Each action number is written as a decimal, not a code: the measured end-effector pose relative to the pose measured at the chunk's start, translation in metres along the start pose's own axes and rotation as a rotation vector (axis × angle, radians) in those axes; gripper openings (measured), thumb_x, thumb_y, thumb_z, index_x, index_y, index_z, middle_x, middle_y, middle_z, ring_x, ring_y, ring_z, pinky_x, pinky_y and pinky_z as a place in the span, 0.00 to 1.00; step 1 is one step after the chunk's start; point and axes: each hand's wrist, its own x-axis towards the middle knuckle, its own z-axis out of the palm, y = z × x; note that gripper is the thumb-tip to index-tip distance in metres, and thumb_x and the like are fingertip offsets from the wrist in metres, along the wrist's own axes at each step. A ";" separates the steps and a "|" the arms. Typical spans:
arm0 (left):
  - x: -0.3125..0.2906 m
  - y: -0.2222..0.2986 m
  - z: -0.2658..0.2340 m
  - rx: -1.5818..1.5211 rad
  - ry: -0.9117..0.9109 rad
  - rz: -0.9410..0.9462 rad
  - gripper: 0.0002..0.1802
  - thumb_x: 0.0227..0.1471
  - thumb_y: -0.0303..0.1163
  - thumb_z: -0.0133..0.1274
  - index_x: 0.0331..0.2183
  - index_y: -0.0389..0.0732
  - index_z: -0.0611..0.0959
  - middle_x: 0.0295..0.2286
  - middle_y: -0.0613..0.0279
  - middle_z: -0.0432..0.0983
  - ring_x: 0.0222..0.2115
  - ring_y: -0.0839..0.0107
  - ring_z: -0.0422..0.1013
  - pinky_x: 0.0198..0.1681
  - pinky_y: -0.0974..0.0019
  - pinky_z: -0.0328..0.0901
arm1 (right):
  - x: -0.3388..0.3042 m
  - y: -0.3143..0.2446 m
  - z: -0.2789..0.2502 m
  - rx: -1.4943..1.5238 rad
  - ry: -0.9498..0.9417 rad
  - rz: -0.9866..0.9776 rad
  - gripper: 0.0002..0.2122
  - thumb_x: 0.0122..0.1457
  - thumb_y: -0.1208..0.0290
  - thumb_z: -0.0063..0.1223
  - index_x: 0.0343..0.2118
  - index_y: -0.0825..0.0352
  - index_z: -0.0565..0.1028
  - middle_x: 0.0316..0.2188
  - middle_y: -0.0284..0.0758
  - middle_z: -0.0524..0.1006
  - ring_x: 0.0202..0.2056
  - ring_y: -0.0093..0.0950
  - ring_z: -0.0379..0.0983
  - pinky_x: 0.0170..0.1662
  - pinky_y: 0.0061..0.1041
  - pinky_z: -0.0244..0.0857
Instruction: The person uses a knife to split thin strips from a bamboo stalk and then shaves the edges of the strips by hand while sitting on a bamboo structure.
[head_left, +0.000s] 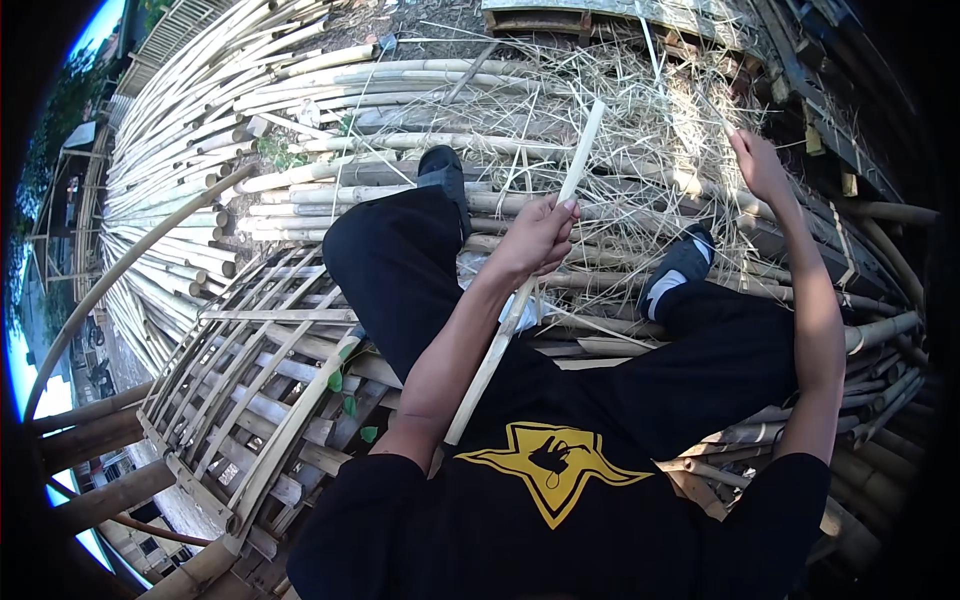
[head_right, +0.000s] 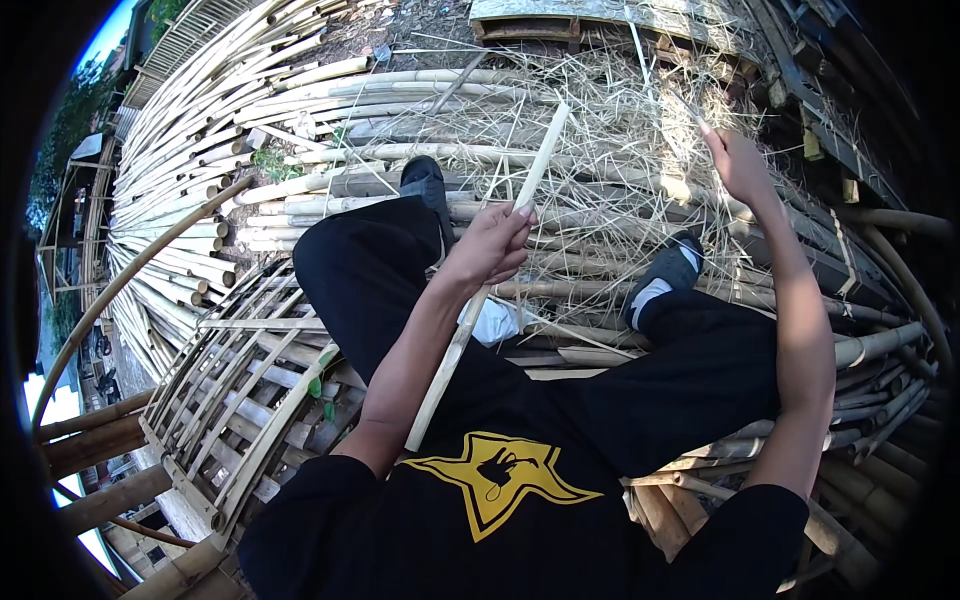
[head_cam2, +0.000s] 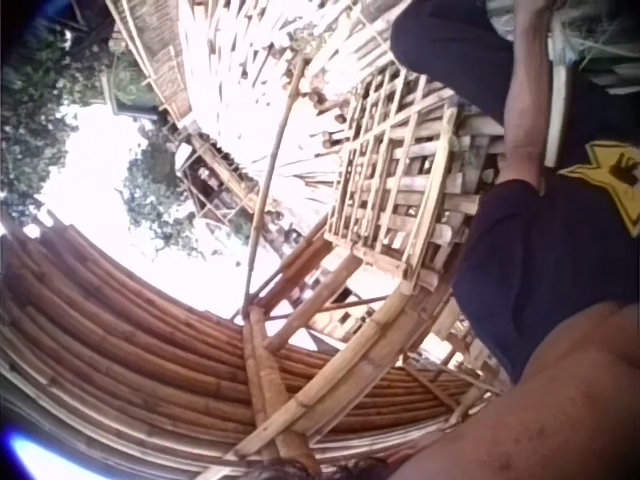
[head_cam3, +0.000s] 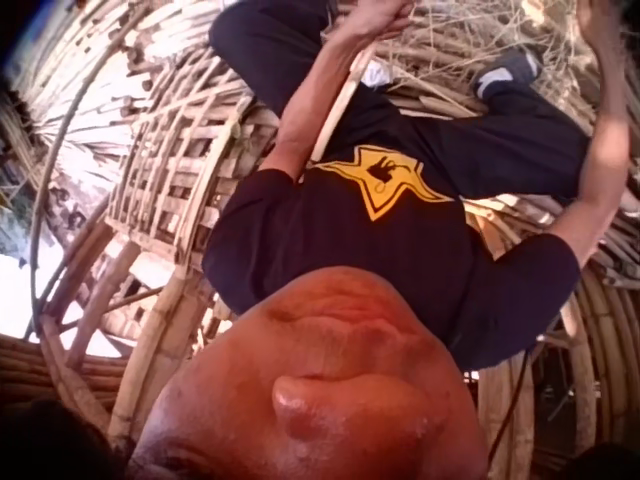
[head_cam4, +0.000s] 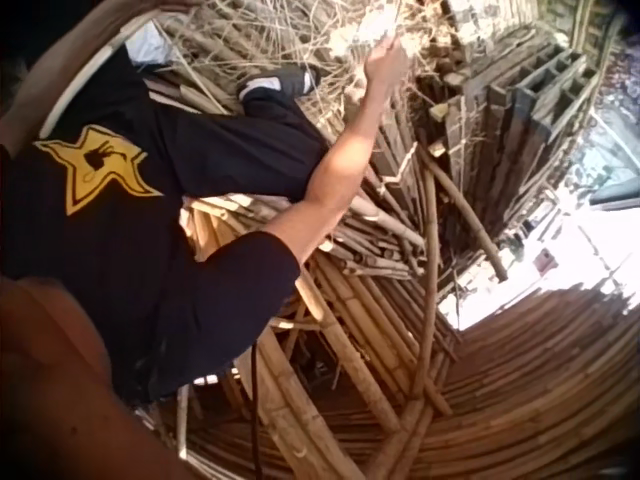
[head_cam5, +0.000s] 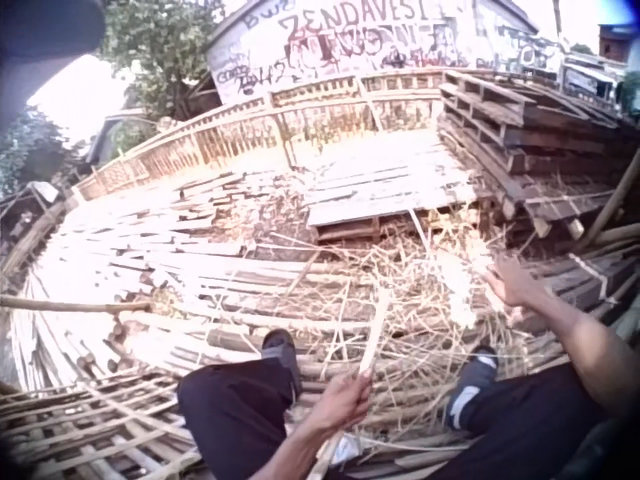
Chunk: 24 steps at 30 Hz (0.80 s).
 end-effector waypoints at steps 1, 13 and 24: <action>0.005 -0.007 0.002 0.026 0.002 -0.013 0.11 0.63 0.37 0.38 0.32 0.41 0.68 0.12 0.76 0.51 0.05 0.86 0.47 0.05 0.79 0.43 | -0.003 -0.019 0.011 0.071 -0.076 -0.064 0.22 0.63 0.54 0.36 0.26 0.73 0.69 0.20 0.50 0.69 0.25 0.47 0.65 0.31 0.39 0.58; 0.002 -0.013 0.014 0.100 0.051 -0.010 0.11 0.63 0.37 0.38 0.32 0.41 0.67 0.11 0.76 0.51 0.06 0.86 0.45 0.06 0.77 0.41 | -0.029 -0.097 0.074 0.021 -0.200 -0.428 0.17 0.63 0.57 0.37 0.28 0.66 0.72 0.20 0.45 0.71 0.25 0.48 0.68 0.30 0.41 0.60; 0.003 0.015 -0.004 0.016 0.117 0.150 0.14 0.63 0.40 0.37 0.33 0.39 0.69 0.13 0.74 0.54 0.06 0.84 0.49 0.07 0.77 0.46 | 0.008 0.069 -0.004 0.038 -0.014 0.258 0.27 0.59 0.47 0.41 0.26 0.75 0.70 0.19 0.44 0.69 0.23 0.32 0.62 0.31 0.33 0.57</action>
